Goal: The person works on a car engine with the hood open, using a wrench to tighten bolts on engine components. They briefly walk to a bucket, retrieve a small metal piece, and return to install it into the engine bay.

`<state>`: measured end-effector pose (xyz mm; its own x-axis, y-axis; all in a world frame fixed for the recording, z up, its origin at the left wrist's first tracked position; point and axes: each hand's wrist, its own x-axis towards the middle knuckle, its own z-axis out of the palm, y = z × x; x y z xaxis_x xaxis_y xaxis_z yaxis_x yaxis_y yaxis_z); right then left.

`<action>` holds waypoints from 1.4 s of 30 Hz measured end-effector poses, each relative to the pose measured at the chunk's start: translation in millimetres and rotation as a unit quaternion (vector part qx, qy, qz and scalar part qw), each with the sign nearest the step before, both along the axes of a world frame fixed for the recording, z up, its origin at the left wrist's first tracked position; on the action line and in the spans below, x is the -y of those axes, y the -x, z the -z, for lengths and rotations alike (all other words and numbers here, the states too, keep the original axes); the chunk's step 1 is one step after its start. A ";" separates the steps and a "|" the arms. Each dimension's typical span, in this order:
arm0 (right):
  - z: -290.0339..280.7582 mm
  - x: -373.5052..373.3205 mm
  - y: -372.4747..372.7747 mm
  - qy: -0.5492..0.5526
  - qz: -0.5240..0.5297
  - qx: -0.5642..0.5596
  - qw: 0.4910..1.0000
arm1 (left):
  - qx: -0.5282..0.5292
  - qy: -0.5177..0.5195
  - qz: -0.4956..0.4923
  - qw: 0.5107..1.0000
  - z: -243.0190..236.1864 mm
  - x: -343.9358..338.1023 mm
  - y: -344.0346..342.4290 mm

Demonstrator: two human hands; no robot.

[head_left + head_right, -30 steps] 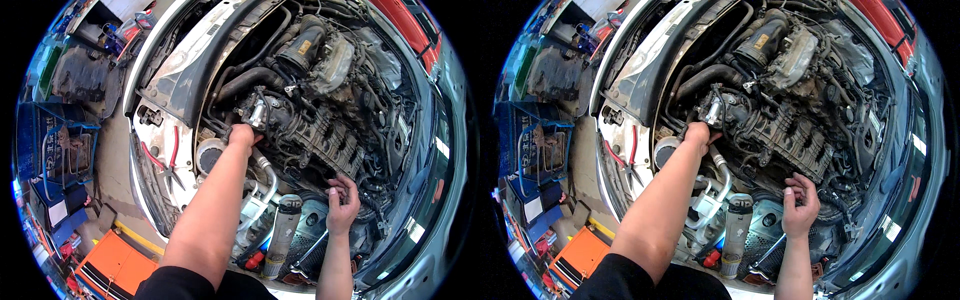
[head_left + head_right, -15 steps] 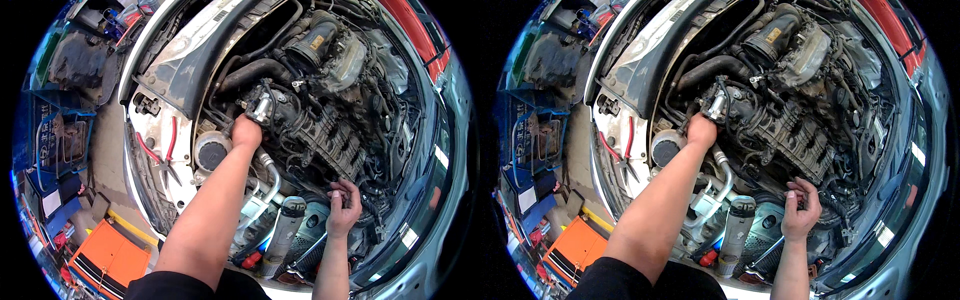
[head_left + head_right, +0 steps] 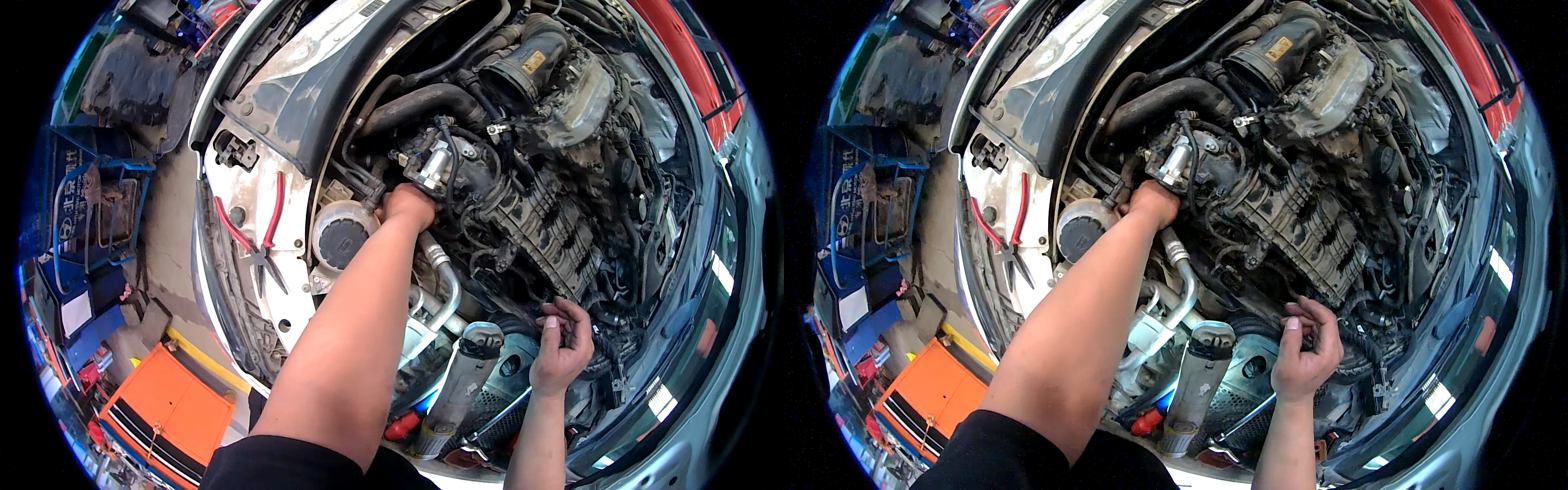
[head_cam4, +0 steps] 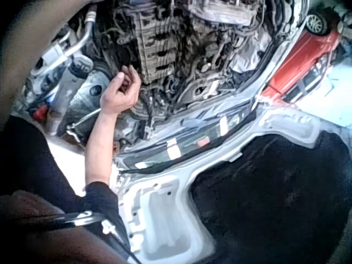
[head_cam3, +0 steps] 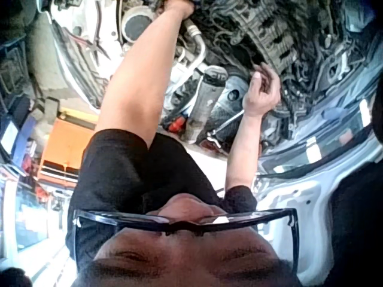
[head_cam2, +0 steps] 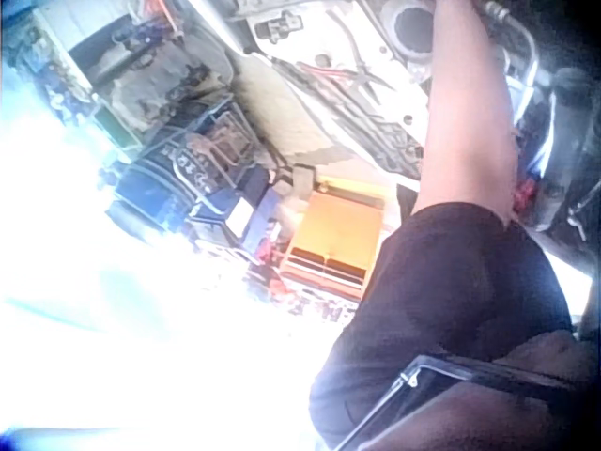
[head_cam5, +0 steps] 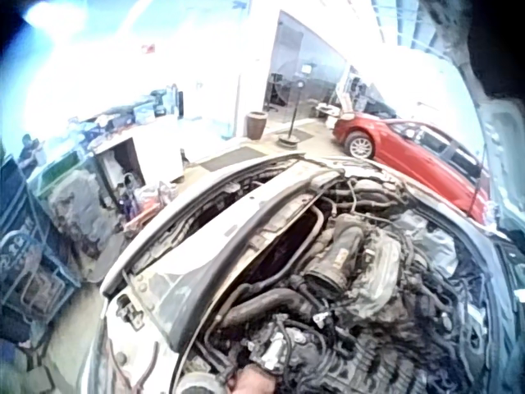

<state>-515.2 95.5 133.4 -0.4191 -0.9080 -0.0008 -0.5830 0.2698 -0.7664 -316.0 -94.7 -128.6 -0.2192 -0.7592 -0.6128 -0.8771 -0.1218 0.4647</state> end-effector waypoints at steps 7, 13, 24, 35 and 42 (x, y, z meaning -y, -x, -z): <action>4.4 1.0 -3.4 -0.005 -0.006 -0.051 0.999 | 0.057 -0.015 0.214 0.975 -7.4 14.1 1.1; 3.9 0.9 -4.6 -0.013 -0.009 -0.073 0.997 | 0.011 -0.062 0.121 0.991 24.9 10.4 8.6; 6.0 1.6 -7.7 -0.017 -0.005 -0.103 0.994 | -0.047 -0.110 -0.012 0.993 35.8 8.5 13.7; 6.1 1.6 -10.3 -0.012 -0.011 -0.128 0.992 | -0.047 -0.138 -0.045 0.988 -34.1 16.5 4.2; 5.2 2.0 -9.6 -0.016 -0.016 -0.142 0.990 | -0.043 -0.077 0.123 0.989 23.1 15.1 8.5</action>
<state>-505.6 93.5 128.2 -0.3770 -0.9224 0.0836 -0.7829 0.2691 -0.5610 -324.5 -109.8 -151.7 -0.4420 -0.5762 -0.6875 -0.8465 0.0144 0.5322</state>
